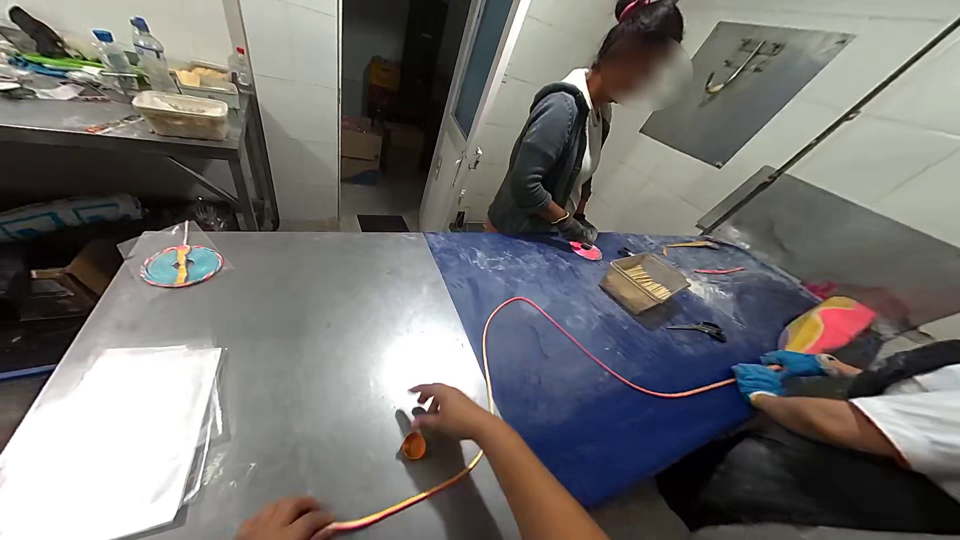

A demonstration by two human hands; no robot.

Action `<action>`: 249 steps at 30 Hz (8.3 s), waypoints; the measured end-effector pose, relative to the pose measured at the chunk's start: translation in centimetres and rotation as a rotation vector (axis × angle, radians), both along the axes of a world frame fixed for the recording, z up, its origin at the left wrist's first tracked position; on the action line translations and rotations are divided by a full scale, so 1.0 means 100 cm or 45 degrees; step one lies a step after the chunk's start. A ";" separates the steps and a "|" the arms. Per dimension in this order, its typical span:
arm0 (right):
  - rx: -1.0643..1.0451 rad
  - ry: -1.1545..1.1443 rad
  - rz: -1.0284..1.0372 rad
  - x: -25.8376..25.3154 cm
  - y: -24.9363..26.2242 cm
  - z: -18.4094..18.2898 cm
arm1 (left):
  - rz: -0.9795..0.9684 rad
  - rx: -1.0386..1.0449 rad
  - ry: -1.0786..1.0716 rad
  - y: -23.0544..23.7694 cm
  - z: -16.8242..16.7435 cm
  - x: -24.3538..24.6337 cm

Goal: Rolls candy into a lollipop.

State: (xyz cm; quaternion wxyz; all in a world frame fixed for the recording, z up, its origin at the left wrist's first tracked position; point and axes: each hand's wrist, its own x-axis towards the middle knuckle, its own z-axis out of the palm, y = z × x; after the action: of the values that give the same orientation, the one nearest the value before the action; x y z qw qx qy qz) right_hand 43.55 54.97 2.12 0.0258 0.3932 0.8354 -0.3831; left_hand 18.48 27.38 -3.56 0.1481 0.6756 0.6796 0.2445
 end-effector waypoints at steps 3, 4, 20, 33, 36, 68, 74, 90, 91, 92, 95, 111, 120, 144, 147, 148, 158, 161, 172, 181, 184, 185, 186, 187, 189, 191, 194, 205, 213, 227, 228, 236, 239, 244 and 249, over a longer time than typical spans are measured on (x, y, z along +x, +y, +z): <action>0.099 -0.143 0.237 -0.017 -0.032 -0.020 | -0.032 0.122 0.091 0.044 -0.024 0.026; 0.153 -0.069 0.215 -0.015 -0.040 -0.025 | -0.043 0.094 0.083 0.053 -0.025 0.028; 0.192 -0.174 0.204 -0.047 -0.130 -0.023 | -0.064 0.218 0.094 0.024 -0.027 0.019; 0.805 0.034 0.221 -0.030 -0.101 -0.064 | -0.670 -0.264 0.467 0.079 0.035 -0.002; 0.951 0.076 0.095 -0.004 -0.111 -0.079 | -0.291 -0.521 0.494 0.074 0.045 -0.001; 1.132 0.300 0.170 0.013 -0.138 -0.093 | 0.413 -1.159 0.429 0.090 0.073 -0.032; 1.072 0.280 0.111 0.014 -0.137 -0.090 | -0.048 -0.622 0.476 0.093 0.066 -0.046; 1.082 0.283 0.025 0.013 -0.134 -0.094 | -0.096 -0.519 0.543 0.089 0.063 -0.047; 1.077 0.280 0.032 0.014 -0.135 -0.093 | -0.206 -0.540 0.578 0.088 0.061 -0.046; 1.071 0.274 0.037 0.014 -0.136 -0.093 | -0.237 -0.592 0.616 0.088 0.060 -0.044; 1.079 0.271 0.036 0.014 -0.136 -0.094 | -0.002 -0.837 0.664 0.089 0.068 -0.038; 1.087 0.176 0.045 0.013 -0.140 -0.088 | 0.167 -0.860 0.783 0.076 0.064 -0.031; 1.107 0.197 0.022 0.015 -0.137 -0.088 | -0.183 -0.310 0.584 0.062 0.048 -0.046; 1.097 0.200 0.031 0.013 -0.137 -0.087 | -0.023 -0.575 0.648 0.046 0.066 -0.021; 1.088 0.185 0.032 0.014 -0.137 -0.087 | -0.112 -0.613 0.639 0.041 0.057 -0.014; 1.085 0.186 0.030 0.014 -0.137 -0.087 | -0.015 -0.809 0.665 0.044 0.067 -0.007; 1.099 0.185 0.029 0.015 -0.137 -0.087 | -0.076 -0.636 0.644 0.040 0.058 -0.004; 1.073 0.165 0.040 0.015 -0.138 -0.085 | 0.092 -1.009 0.706 0.044 0.074 0.010; 1.060 0.177 0.013 0.015 -0.138 -0.083 | -0.116 -0.887 0.706 0.049 0.070 0.012; 1.093 0.193 0.006 0.013 -0.138 -0.088 | 0.017 -0.573 0.718 0.051 0.060 0.018; 1.084 0.203 0.009 0.013 -0.138 -0.087 | -0.281 -0.310 0.630 0.047 0.036 0.011; 1.078 0.203 0.009 0.013 -0.138 -0.088 | -0.256 -0.391 0.636 0.046 0.038 0.017; 1.070 0.204 0.008 0.013 -0.138 -0.088 | -0.184 -0.501 0.667 0.046 0.043 0.025; 1.068 0.202 0.006 0.013 -0.138 -0.089 | -0.095 -0.645 0.693 0.050 0.050 0.033; 1.050 0.188 0.002 0.014 -0.138 -0.089 | 0.051 -0.969 0.709 0.060 0.064 0.045; 1.031 0.176 -0.009 0.014 -0.138 -0.088 | 0.101 -1.109 0.765 0.067 0.069 0.049; 1.021 0.170 -0.007 0.015 -0.139 -0.086 | -0.105 -0.599 0.733 0.059 0.061 0.047; 1.098 0.199 -0.048 0.016 -0.137 -0.089 | 0.059 -1.080 0.696 0.081 0.083 0.054; 1.074 0.167 -0.052 0.013 -0.138 -0.087 | -0.034 -0.989 0.679 0.076 0.074 0.057; 1.077 0.109 -0.165 0.013 -0.137 -0.087 | -0.172 -0.856 0.661 0.086 0.070 0.067; 1.085 0.095 -0.191 0.015 -0.135 -0.087 | -0.122 -0.913 0.670 0.091 0.073 0.071; 1.058 -0.031 -0.174 0.095 -0.110 -0.080 | -0.617 -0.485 0.580 0.107 0.052 0.074; 1.082 -0.082 -0.260 0.127 -0.103 -0.080 | -0.553 -0.683 0.678 0.122 0.062 0.090; 1.125 -0.145 -0.445 0.134 -0.101 -0.083 | -0.562 -0.700 0.701 0.145 0.071 0.107; 1.119 -0.178 -0.481 0.131 -0.102 -0.082 | -0.846 -0.509 0.664 0.156 0.056 0.119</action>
State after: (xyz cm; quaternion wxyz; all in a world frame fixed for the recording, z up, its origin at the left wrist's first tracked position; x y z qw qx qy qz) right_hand 56.68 44.73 -6.09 -0.1570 0.5366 0.8284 0.0356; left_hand 30.37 42.94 2.05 0.1698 0.8538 0.4747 -0.1297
